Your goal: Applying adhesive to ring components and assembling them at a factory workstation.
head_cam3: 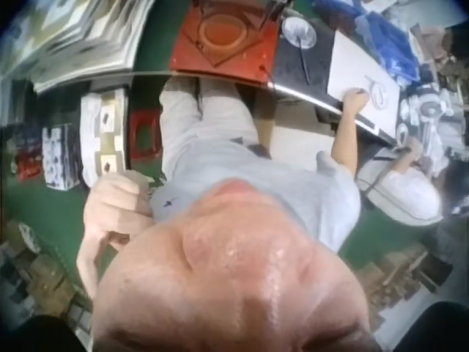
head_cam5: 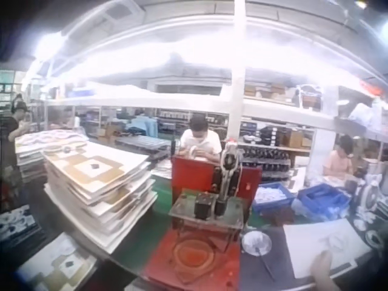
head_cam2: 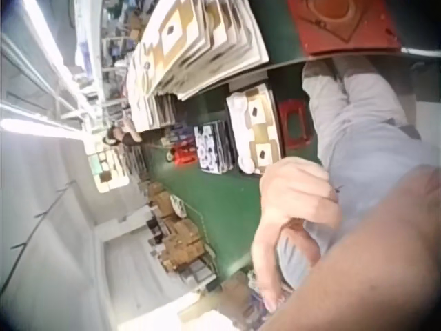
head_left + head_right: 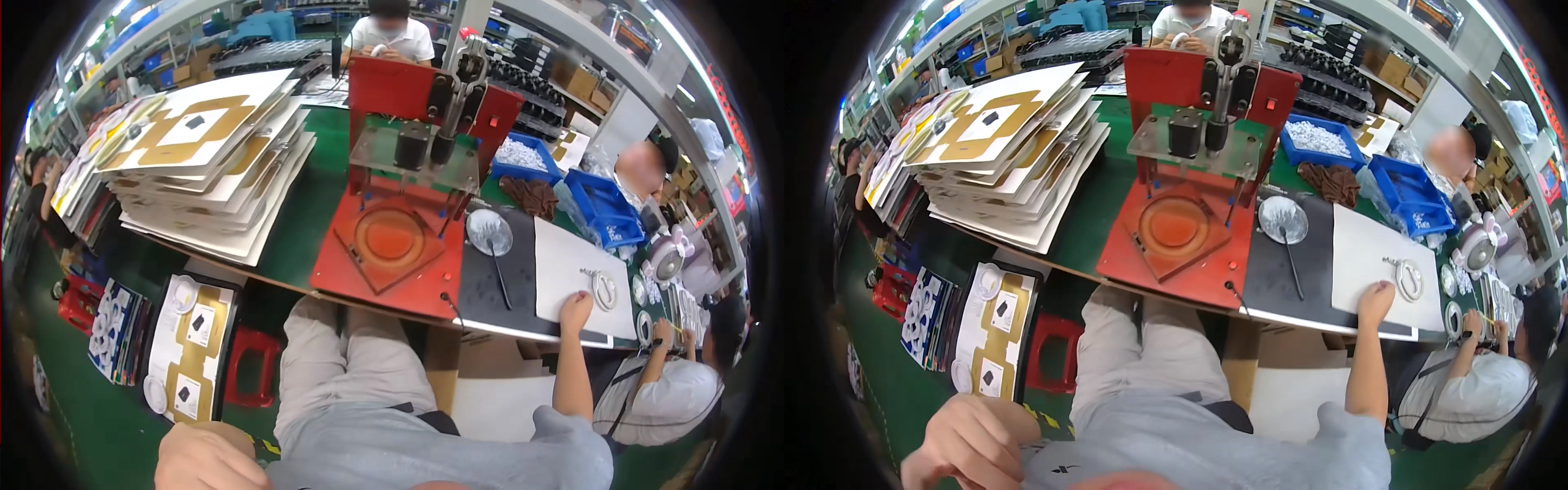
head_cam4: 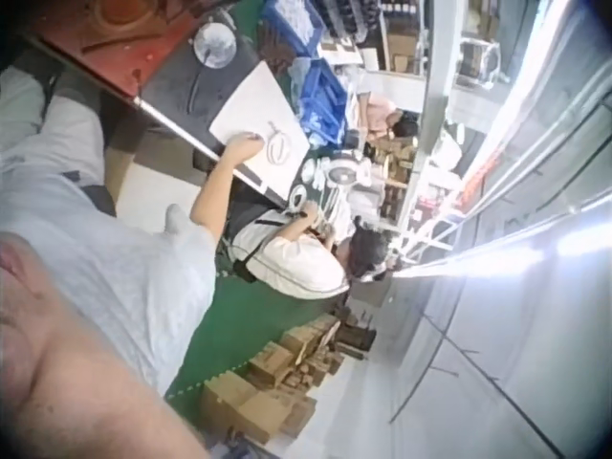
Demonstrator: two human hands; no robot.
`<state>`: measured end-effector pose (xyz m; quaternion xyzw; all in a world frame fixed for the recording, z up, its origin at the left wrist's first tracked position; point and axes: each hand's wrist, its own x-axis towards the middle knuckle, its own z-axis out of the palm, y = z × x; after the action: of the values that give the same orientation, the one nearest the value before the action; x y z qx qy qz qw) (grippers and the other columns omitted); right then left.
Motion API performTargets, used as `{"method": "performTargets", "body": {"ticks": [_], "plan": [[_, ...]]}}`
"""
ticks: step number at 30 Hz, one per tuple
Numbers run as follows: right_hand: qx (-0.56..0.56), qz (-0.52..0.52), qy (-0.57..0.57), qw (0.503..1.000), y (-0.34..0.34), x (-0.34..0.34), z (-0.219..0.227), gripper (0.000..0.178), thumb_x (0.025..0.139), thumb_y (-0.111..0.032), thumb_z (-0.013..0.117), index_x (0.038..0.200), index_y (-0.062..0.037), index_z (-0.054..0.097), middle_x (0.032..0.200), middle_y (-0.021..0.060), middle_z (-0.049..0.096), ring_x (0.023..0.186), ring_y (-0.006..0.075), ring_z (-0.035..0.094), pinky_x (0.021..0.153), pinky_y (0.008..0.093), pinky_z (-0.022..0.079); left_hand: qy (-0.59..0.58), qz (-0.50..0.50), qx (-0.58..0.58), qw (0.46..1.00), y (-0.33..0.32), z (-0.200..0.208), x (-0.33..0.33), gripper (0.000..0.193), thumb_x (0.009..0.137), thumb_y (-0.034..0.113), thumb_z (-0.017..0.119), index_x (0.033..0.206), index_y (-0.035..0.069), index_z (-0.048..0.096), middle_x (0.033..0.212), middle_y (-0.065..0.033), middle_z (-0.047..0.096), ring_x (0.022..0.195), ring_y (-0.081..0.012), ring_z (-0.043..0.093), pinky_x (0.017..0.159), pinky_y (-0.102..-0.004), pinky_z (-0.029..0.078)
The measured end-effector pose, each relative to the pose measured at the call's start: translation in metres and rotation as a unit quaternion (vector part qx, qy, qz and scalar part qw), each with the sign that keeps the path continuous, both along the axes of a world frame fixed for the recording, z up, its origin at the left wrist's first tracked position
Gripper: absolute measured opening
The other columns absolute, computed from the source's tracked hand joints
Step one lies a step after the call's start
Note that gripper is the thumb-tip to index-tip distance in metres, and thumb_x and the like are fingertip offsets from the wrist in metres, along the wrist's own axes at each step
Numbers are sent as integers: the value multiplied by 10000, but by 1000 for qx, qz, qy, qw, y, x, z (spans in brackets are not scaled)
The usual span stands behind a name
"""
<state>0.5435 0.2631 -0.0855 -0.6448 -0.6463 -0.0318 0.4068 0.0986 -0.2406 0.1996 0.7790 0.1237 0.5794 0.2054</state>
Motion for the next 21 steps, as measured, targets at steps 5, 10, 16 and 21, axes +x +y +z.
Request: {"method": "performTargets", "body": {"ticks": [5,10,16,21], "plan": [[-36,-8,-2,999,6,-26,4,220,952,-112,573,1068,68,625,1051,282,660,1018,451,632,921,482,492,35,-27,-32,998,-51,-5,-20,679,1029,98,523,1494,578,402,902,-157,695,584,-224,610,481,-316,445],[-57,-40,-9,997,5,-12,-2,212,957,-118,564,1063,55,624,1076,289,660,1045,465,627,934,497,488,-47,-8,10,999,-72,-34,-17,644,1006,112,554,1440,580,462,924,-186,692,588,-235,604,503,-312,439],[-42,-33,-24,998,1,-12,3,184,945,-99,580,1037,52,629,1044,284,660,1024,463,628,923,487,493,-1,-102,-32,994,-50,-23,-28,596,955,76,615,1388,478,536,918,-198,689,598,-238,599,514,-310,444],[-50,-31,-21,998,-5,-15,4,171,936,-89,583,1013,55,632,1027,281,659,1002,458,629,920,480,494,32,-76,-77,994,-44,-32,-21,654,935,149,676,1496,420,478,985,-216,702,639,-253,632,522,-355,466]]}}
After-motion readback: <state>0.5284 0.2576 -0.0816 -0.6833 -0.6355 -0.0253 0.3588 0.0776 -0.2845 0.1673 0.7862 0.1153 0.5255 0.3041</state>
